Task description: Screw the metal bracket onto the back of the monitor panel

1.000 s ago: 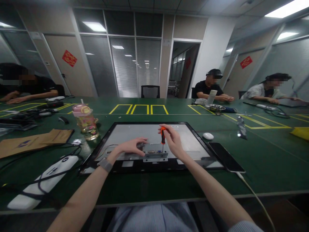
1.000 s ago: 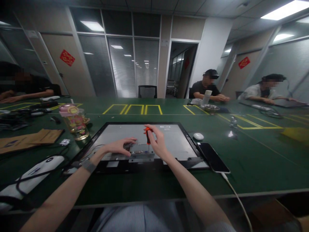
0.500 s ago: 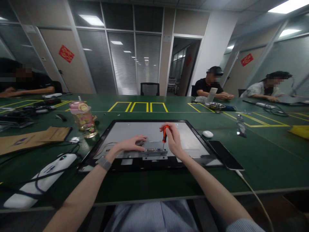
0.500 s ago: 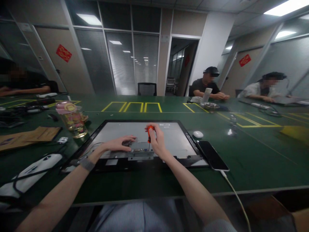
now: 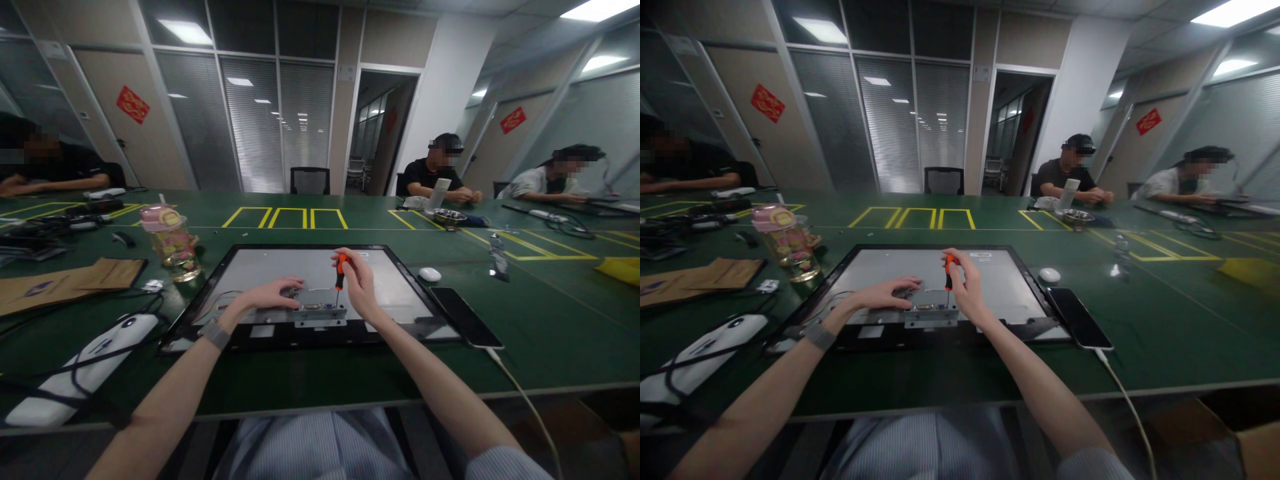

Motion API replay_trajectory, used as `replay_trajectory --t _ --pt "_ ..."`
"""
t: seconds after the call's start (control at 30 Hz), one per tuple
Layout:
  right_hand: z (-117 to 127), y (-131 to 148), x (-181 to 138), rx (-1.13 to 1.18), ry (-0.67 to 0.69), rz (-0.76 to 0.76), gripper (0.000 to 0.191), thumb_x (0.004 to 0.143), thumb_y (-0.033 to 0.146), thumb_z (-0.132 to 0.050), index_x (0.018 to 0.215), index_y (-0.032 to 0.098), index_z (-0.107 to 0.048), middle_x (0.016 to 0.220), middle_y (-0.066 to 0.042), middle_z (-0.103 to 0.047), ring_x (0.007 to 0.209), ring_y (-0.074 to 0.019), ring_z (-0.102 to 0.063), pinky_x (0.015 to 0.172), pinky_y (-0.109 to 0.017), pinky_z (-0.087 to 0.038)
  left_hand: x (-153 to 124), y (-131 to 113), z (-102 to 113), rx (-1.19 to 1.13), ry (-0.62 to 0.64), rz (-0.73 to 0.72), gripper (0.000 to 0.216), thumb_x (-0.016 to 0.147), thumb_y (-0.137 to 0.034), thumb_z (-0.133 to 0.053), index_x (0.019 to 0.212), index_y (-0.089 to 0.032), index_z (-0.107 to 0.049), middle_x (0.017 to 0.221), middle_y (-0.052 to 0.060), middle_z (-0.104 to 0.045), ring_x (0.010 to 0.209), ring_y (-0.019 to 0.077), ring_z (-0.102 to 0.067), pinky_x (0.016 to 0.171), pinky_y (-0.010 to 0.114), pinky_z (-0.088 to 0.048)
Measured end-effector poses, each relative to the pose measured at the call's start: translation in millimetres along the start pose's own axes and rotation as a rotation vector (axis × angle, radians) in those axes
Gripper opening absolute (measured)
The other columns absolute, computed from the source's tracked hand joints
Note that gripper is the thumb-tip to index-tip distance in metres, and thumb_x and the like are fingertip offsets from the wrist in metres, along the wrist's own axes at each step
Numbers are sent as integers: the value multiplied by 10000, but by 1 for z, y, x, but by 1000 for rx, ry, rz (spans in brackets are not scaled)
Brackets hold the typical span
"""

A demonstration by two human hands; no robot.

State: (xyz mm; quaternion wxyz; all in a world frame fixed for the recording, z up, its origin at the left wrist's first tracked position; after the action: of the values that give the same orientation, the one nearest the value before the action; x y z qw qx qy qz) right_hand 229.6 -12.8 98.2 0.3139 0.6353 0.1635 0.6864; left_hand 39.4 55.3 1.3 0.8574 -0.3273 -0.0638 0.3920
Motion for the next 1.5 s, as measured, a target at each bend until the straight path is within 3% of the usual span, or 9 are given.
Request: replay_trajectory --t 0.1,0.27,0.53,0.8,0.93,1.07,1.17,1.33,1.5 --pt "0 3 2 -33 -4 20 223 936 246 -465 1118 241 -594 1009 -66 -657 838 -183 -633 792 -375 -505 0 -2 0 0 1 -27 571 802 -516 -634 1310 -280 -526 1542 41 -334 1460 266 -199 1194 483 -183" --pt "8 15 4 -229 -81 112 110 853 251 -622 957 233 -654 820 -21 -596 790 -189 -571 768 -362 -474 -1 -3 0 14 -1 -46 661 745 -527 -699 1338 -307 -505 1544 36 -328 1460 304 -181 1181 522 -201" --pt "8 4 2 -12 -51 29 235 962 266 -414 1043 230 -631 970 -63 -671 853 -196 -657 790 -378 -509 -2 -3 0 34 0 -35 679 729 -554 -698 1332 -305 -510 1544 31 -330 1459 282 -198 1187 493 -203" --pt "14 16 5 -182 -130 112 74 845 277 -647 906 241 -670 755 -11 -598 758 -193 -573 749 -371 -475 -1 -2 0 20 -9 -38 657 717 -531 -714 1308 -312 -529 1541 25 -333 1460 281 -198 1184 491 -211" --pt "17 4 7 -40 -133 9 128 872 327 -615 806 229 -666 803 -24 -588 782 -183 -574 706 -331 -474 -1 1 -1 9 -9 -20 701 697 -548 -725 1318 -291 -525 1542 40 -329 1456 298 -200 1182 497 -212" --pt "5 -15 10 206 11 -150 236 955 362 -457 1000 229 -646 813 -28 -621 756 -172 -604 692 -320 -497 -1 1 -1 37 -8 -11 704 700 -569 -714 1320 -295 -524 1542 39 -331 1456 302 -204 1184 499 -205" --pt "2 -20 11 362 30 -189 228 953 362 -448 978 220 -625 789 -23 -627 754 -176 -619 742 -344 -508 -1 -1 0 39 -11 -22 698 700 -563 -717 1316 -295 -528 1540 40 -336 1454 303 -208 1182 495 -210" --pt "4 -18 10 340 14 -178 186 884 372 -593 812 217 -666 820 -15 -600 736 -145 -566 679 -274 -465 -2 -4 0 -14 -12 -32 693 687 -536 -739 1300 -280 -543 1537 49 -338 1453 307 -205 1184 502 -197" --pt "-5 -18 8 409 91 -236 207 919 383 -542 991 240 -672 818 -19 -639 771 -162 -604 723 -296 -473 -1 -2 -1 -42 -2 9 758 641 -540 -773 1307 -263 -539 1542 53 -327 1461 305 -173 1196 478 -160"
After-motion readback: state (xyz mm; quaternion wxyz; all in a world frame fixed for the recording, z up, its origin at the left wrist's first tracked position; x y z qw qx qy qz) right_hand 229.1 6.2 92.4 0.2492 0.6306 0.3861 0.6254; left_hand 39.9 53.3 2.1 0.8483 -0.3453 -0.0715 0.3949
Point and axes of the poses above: each hand's wrist, its own x-axis towards the middle knuckle, its own z-axis out of the back of the hand, y = z × x, the point moved 8 cm from there along x, towards the middle knuckle
